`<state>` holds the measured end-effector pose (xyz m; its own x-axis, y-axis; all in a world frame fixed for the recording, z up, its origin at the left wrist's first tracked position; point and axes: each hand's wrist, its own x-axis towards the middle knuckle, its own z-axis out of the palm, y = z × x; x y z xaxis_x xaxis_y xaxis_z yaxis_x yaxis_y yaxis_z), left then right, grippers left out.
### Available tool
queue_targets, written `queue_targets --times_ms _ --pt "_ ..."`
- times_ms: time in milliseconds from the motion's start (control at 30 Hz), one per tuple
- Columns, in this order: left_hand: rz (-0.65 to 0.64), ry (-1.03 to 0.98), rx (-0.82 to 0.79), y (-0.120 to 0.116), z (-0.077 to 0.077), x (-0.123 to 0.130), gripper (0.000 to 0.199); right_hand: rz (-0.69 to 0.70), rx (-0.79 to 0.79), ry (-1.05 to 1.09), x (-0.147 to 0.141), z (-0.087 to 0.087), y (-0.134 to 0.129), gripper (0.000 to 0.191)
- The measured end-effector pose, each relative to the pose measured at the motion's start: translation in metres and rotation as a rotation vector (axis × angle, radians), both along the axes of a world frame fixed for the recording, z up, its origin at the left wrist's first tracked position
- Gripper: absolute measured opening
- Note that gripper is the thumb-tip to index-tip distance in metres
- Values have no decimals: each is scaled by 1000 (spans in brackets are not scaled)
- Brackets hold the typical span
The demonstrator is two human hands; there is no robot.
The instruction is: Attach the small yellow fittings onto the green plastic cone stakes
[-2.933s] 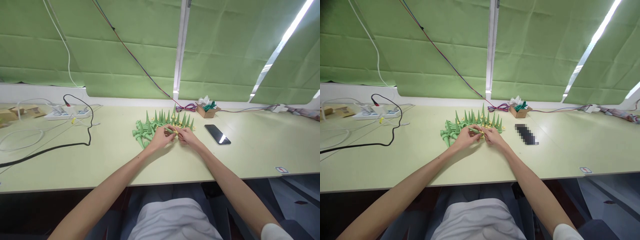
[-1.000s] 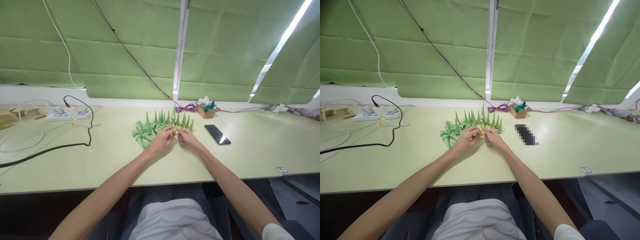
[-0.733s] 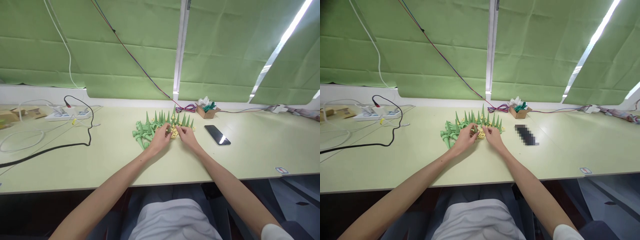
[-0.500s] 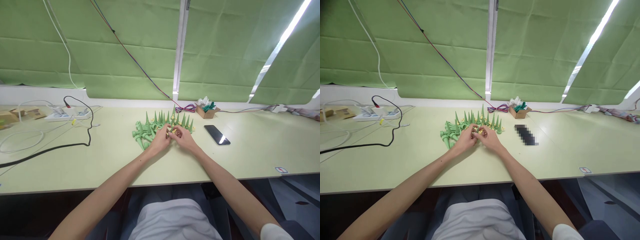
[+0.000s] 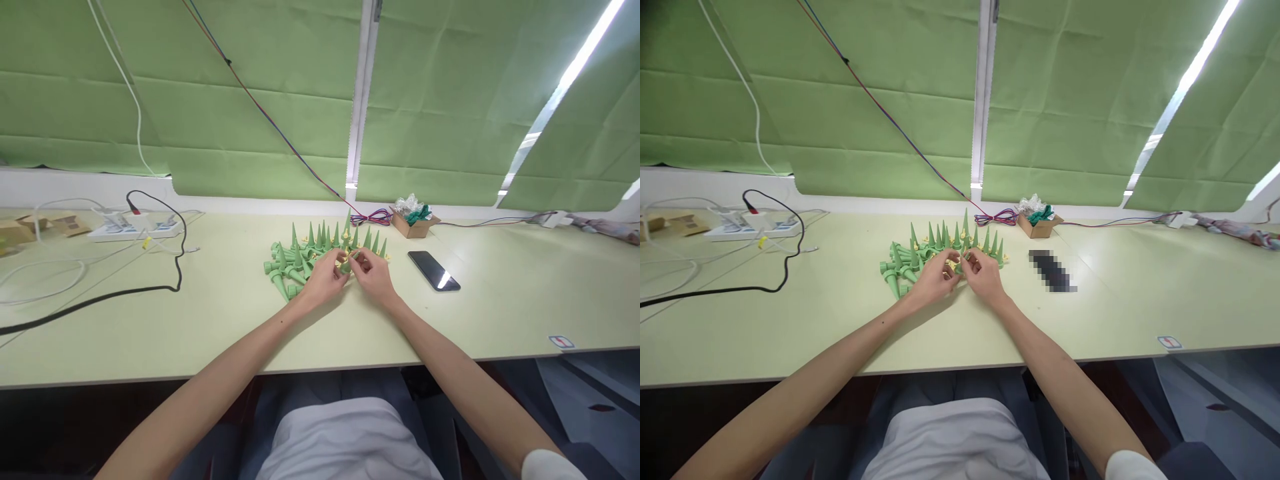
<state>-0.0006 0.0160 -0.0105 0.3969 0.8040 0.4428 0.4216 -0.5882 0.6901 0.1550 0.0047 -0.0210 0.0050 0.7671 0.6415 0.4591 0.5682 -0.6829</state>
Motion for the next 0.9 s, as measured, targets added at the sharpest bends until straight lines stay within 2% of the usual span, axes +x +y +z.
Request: queue_targets --times_ms 167,300,600,767,900 --pt "42 47 114 0 2 -2 23 -79 54 31 -1 1 -2 27" --pt "20 69 99 -1 2 -3 15 -74 82 -13 -3 0 -2 36" --pt "66 127 52 0 -1 -5 8 -73 122 -78 -2 -5 0 40" --pt "61 115 41 -1 1 -4 8 -119 163 -280 3 12 -6 38" --pt "80 123 18 -2 1 -3 10 -192 164 -236 10 32 -1 36"
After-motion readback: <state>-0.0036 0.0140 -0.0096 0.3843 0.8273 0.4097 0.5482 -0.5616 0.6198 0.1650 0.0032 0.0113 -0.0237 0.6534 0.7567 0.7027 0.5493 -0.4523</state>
